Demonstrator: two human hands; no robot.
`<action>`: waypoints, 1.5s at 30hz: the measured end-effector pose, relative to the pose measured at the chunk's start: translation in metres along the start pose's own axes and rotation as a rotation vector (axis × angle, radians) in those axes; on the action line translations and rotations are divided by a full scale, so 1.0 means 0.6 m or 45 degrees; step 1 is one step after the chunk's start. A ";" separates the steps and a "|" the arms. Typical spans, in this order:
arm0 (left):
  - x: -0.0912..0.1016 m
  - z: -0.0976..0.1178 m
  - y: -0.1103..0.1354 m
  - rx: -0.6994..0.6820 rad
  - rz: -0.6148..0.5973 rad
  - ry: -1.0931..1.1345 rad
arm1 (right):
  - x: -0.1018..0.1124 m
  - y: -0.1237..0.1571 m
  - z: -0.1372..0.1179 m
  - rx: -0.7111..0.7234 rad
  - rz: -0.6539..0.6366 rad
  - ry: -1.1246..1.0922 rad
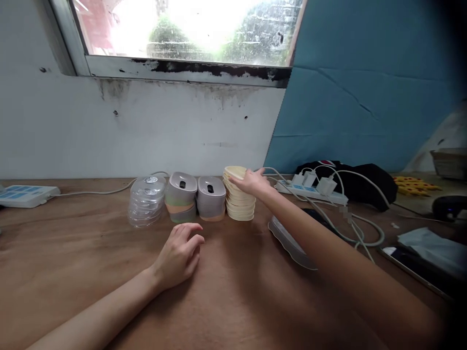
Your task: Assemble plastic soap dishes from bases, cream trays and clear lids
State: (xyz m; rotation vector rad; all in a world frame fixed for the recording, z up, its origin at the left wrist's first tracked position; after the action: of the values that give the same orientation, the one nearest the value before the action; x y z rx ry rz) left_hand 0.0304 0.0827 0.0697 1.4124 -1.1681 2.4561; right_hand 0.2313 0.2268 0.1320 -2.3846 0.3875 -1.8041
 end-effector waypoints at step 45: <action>-0.019 -0.004 0.001 0.007 -0.086 -0.023 | -0.039 0.019 0.167 0.253 -0.192 0.116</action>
State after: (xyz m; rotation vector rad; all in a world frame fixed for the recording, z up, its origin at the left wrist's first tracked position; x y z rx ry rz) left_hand 0.0348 0.0870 0.0599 1.4537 -1.0989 2.4078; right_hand 0.3200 0.2170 0.0796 -2.2558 0.0342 -1.9182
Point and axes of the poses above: each hand's wrist, its own y-axis away from the middle knuckle, its own x-axis out of the back of the hand, z = x × y, the point moved 9 cm from there along -y, towards the middle knuckle, and after that the axes turned 13 degrees about x, right-handed, at the moved point
